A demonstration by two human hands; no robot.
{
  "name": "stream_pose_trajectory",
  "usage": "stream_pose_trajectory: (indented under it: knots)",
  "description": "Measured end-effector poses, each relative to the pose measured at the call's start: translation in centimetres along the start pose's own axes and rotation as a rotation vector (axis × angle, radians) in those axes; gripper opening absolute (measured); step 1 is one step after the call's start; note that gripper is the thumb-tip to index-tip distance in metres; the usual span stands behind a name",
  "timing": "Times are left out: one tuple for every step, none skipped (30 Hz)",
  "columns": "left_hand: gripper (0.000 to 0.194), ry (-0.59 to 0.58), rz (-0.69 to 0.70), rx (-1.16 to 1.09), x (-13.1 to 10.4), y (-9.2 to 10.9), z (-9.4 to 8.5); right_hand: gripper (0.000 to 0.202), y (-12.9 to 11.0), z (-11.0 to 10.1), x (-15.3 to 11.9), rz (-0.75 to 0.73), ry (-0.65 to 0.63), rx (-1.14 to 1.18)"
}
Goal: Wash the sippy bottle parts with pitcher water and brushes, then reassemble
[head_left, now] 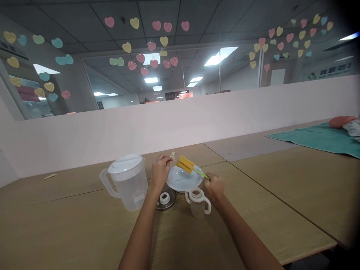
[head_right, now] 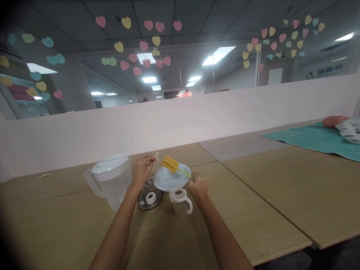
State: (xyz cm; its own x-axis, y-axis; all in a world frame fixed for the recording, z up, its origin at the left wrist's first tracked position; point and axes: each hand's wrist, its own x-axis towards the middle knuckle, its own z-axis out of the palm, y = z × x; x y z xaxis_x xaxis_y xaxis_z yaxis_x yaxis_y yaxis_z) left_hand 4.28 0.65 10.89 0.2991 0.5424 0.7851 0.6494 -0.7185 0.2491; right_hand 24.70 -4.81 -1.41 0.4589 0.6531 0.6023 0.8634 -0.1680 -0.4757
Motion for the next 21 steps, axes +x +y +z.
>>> stream_pose_trajectory:
  knots:
    - [0.022, -0.033, -0.028, 0.045, 0.1, -0.1, -0.5, 0.023, 0.0, 0.0, 0.0, -0.002, 0.021, 0.013]
    - [0.022, -0.096, -0.054, 0.09, 0.1, -0.3, -1.0, 0.023, 0.0, -0.1, 0.0, 0.0, 0.037, 0.026]
    - [0.023, -0.184, -0.076, 0.131, 0.1, -0.5, -1.4, 0.023, 0.1, -0.1, 0.0, 0.005, 0.049, 0.037]
    - [0.024, -0.284, -0.098, 0.168, 0.1, -0.7, -1.9, 0.023, 0.1, -0.1, 0.0, 0.008, 0.053, 0.045]
    - [0.026, -0.384, -0.117, 0.201, 0.0, -1.0, -2.2, 0.023, 0.1, -0.1, 0.0, 0.011, 0.052, 0.052]
    - [0.027, -0.481, -0.138, 0.229, -0.2, -1.3, -2.4, 0.022, 0.1, 0.0, 0.0, 0.011, 0.048, 0.057]
    - [0.028, -0.566, -0.16, 0.251, -0.4, -1.7, -2.5, 0.022, 0.1, 0.0, 0.0, 0.014, 0.045, 0.059]
    - [0.028, -0.634, -0.185, 0.268, -0.6, -2.0, -2.5, 0.022, 0.2, 0.1, 0.0, 0.017, 0.044, 0.057]
    - [0.027, -0.689, -0.209, 0.279, -0.7, -2.4, -2.3, 0.022, 0.3, 0.2, 0.1, 0.019, 0.044, 0.054]
    - [0.026, -0.733, -0.229, 0.285, -0.9, -2.8, -2.1, 0.022, 0.3, 0.2, 0.1, 0.021, 0.046, 0.05]
    - [0.026, -0.763, -0.246, 0.289, -1.0, -3.2, -1.7, 0.021, 0.4, 0.3, 0.1, 0.02, 0.047, 0.048]
    - [0.027, -0.78, -0.258, 0.293, -1.1, -3.5, -1.4, 0.021, 0.5, 0.3, 0.1, 0.017, 0.045, 0.045]
    - [0.027, -0.789, -0.266, 0.299, -1.2, -3.8, -1.0, 0.02, 0.5, 0.4, 0.1, 0.014, 0.042, 0.044]
    - [0.026, -0.795, -0.274, 0.308, -1.3, -4.0, -0.6, 0.02, 0.5, 0.4, 0.1, 0.012, 0.038, 0.045]
    - [0.024, -0.798, -0.283, 0.32, -1.4, -4.2, -0.3, 0.02, 0.6, 0.4, 0.1, 0.011, 0.035, 0.046]
    - [0.022, -0.797, -0.291, 0.332, -1.6, -4.3, 0.1, 0.02, 0.6, 0.4, 0.1, 0.01, 0.033, 0.048]
    - [0.02, -0.794, -0.299, 0.343, -1.7, -4.4, 0.4, 0.02, 0.6, 0.3, 0.1, 0.01, 0.032, 0.049]
    - [0.018, -0.788, -0.307, 0.35, -1.9, -4.5, 0.8, 0.019, 0.6, 0.3, 0.1, 0.01, 0.032, 0.05]
    - [0.015, -0.781, -0.315, 0.352, -2.1, -4.5, 1.1, 0.019, 0.5, 0.3, 0.1, 0.009, 0.03, 0.05]
    - [0.012, -0.772, -0.322, 0.347, -2.3, -4.5, 1.3, 0.02, 0.5, 0.3, 0.1, 0.008, 0.026, 0.049]
    - [0.01, -0.761, -0.329, 0.33, -2.5, -4.5, 1.6, 0.02, 0.5, 0.3, 0.1, 0.008, 0.023, 0.049]
